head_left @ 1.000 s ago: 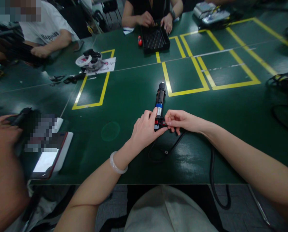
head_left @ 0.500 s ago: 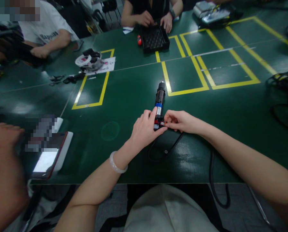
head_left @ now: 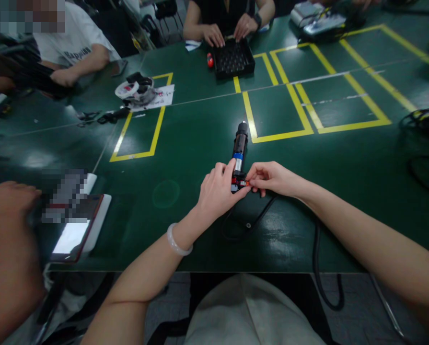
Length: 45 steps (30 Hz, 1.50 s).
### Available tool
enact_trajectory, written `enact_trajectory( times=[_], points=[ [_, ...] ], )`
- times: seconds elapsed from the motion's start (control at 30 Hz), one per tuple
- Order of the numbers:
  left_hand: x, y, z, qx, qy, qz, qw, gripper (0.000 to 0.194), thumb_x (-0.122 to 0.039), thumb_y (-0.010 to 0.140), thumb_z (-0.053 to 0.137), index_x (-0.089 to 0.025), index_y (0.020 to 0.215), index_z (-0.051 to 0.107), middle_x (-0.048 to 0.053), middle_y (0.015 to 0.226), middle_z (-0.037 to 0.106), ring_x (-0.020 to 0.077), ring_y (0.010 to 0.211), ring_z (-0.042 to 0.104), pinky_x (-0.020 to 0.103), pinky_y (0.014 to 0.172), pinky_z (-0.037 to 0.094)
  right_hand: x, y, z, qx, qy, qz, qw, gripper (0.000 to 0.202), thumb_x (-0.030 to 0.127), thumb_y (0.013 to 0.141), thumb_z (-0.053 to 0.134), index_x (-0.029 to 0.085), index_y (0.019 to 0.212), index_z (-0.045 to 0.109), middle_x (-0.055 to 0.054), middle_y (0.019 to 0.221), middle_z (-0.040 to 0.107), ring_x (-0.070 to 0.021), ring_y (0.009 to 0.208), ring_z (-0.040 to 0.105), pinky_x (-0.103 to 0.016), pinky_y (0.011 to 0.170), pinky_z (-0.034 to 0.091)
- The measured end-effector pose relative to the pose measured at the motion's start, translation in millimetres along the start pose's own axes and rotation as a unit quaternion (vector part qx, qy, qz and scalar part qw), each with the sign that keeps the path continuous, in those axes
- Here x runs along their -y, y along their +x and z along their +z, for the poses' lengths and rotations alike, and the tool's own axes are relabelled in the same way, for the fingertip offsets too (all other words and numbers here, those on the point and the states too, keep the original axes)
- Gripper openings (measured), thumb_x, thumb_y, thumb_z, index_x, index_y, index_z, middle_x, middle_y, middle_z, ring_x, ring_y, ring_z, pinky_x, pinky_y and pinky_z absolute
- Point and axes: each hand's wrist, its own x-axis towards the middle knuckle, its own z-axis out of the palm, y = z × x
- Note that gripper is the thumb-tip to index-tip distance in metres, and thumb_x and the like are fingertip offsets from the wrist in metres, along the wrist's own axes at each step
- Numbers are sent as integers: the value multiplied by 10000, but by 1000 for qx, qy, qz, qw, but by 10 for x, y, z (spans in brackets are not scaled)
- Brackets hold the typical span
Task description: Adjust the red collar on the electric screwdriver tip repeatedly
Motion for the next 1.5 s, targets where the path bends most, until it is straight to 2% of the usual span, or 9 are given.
enact_trajectory(
  times=[0.2, 0.47, 0.6, 0.73, 1.0, 1.17, 1.3, 1.43, 1.5],
  points=[
    [-40, 19, 3, -7, 9, -8, 1000, 719, -504, 896, 558, -149, 1493, 373, 123, 1173, 551, 264, 1023, 600, 351, 827, 469, -4, 7, 9, -11, -1, -3, 1000, 170, 198, 805, 715, 150, 926, 606, -23, 766, 663, -125, 647, 640, -195, 452, 534],
    [-20, 29, -44, 1, 14, -7, 1000, 729, -466, 868, 589, -174, 1500, 370, 113, 1167, 547, 260, 1012, 599, 359, 840, 479, -8, 11, -54, -57, -10, -4, 998, 122, 154, 833, 653, 163, 942, 597, -1, 719, 645, -103, 579, 603, -170, 411, 475],
    [49, 19, -73, 12, 23, -3, 1000, 740, -472, 872, 584, -184, 1512, 348, 113, 1173, 539, 258, 1000, 597, 362, 823, 495, -8, 16, -80, -70, -22, -9, 997, 71, 169, 861, 629, 160, 927, 605, 0, 703, 642, -91, 546, 577, -164, 398, 451],
    [207, -41, -131, 26, 37, -10, 999, 744, -484, 882, 573, -189, 1522, 335, 119, 1187, 536, 265, 998, 600, 372, 818, 509, 13, 7, -93, -84, -37, -7, 996, 46, 183, 887, 615, 157, 925, 611, -2, 698, 641, -84, 528, 561, -161, 389, 432],
    [825, -215, -301, 52, 87, -106, 989, 729, -546, 914, 485, -219, 1545, 319, 143, 1233, 517, 300, 993, 625, 414, 795, 538, 26, 3, -95, -91, -39, 3, 995, 26, 174, 909, 599, 155, 917, 615, -12, 707, 638, -82, 535, 547, -160, 388, 412],
    [1368, -248, -398, 58, 107, -188, 975, 732, -594, 922, 441, -210, 1536, 330, 181, 1243, 503, 366, 1077, 597, 449, 808, 524, 27, 10, -82, -92, -36, 10, 995, 35, 190, 907, 613, 155, 908, 619, -12, 698, 640, -86, 529, 541, -172, 388, 402],
    [1829, -214, -486, 67, 121, -251, 958, 730, -627, 950, 366, -193, 1534, 304, 186, 1298, 461, 352, 1108, 564, 438, 865, 477, 15, 16, -82, -92, -37, 7, 995, 37, 190, 905, 613, 156, 910, 626, -12, 699, 642, -88, 536, 549, -174, 396, 409],
    [2249, -162, -599, 116, 123, -319, 933, 768, -672, 932, 350, -199, 1531, 266, 170, 1361, 421, 336, 1160, 512, 395, 897, 427, -9, 22, -90, -88, -33, 5, 996, 39, 190, 908, 604, 158, 909, 626, -11, 698, 644, -91, 540, 559, -176, 401, 417],
    [2425, -149, -638, 120, 127, -344, 922, 777, -673, 937, 330, -200, 1546, 237, 170, 1386, 395, 331, 1162, 502, 382, 899, 409, -18, 21, -96, -86, -34, 3, 996, 42, 191, 910, 601, 158, 912, 626, -12, 701, 645, -92, 547, 563, -174, 403, 420]
  ],
)
